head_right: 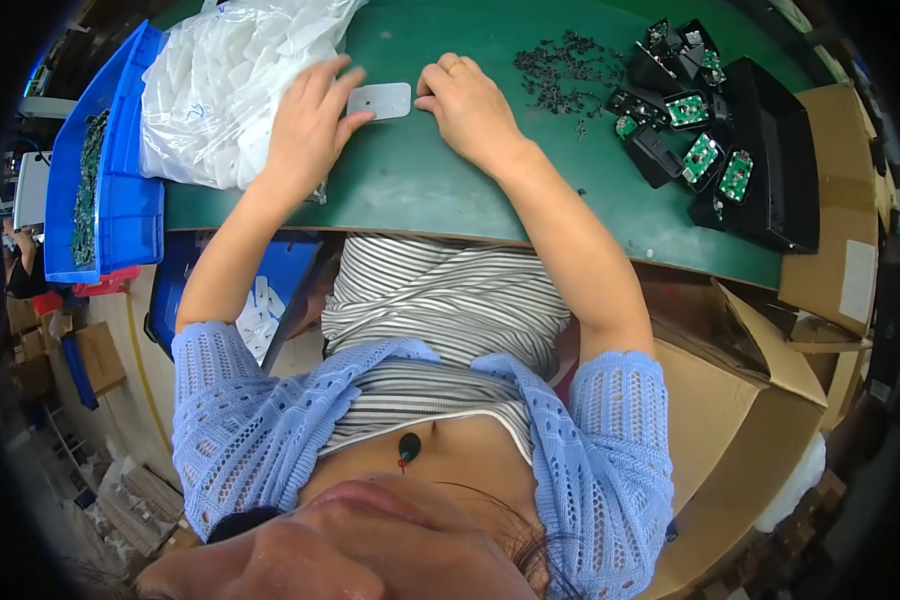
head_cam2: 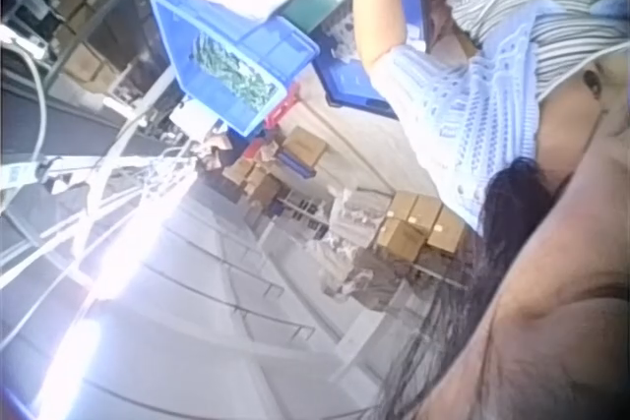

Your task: The person assembles printed circuit boards into plastic shells by hand, attaching small electronic components to them.

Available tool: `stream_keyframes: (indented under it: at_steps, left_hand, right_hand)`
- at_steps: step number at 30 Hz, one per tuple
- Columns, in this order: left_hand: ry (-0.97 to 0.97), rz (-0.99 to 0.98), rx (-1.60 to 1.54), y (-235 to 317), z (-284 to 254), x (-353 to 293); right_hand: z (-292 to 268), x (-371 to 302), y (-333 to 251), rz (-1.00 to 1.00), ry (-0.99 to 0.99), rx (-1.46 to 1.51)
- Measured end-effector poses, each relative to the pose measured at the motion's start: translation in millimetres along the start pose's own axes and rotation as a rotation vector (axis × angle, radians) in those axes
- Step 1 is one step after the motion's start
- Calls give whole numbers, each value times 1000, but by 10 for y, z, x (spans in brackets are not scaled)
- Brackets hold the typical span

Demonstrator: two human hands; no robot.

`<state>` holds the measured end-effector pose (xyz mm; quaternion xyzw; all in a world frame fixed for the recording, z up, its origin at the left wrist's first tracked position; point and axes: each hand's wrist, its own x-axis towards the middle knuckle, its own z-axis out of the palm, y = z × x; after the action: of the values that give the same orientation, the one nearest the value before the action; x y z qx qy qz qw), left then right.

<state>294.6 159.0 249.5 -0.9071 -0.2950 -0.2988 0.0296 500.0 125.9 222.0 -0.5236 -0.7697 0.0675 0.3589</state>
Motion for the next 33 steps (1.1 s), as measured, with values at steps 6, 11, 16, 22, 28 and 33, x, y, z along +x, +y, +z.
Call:
stream_keyframes:
  at_steps: [6, 11, 16, 22, 28, 33]
  left_hand:
    - [-153, 40, 336, -73, 88, 4]
    - [-276, -193, 91, 2, -7, 188]
    - [-175, -428, -395, 151, 81, 324]
    - [10, -427, -797, 390, 350, 735]
    - [178, -329, -873, 519, 447, 778]
    - [161, -305, -867, 489, 420, 754]
  right_hand:
    - [17, -3, -20, 18, 36, -45]
    - [-19, 3, 13, 33, 76, -54]
    - [-245, 60, 37, 435, 174, 366]
    - [-474, 82, 66, 574, 283, 1065]
    - [-516, 86, 44, 540, 277, 1118]
    - [-531, 85, 75, 526, 241, 1115]
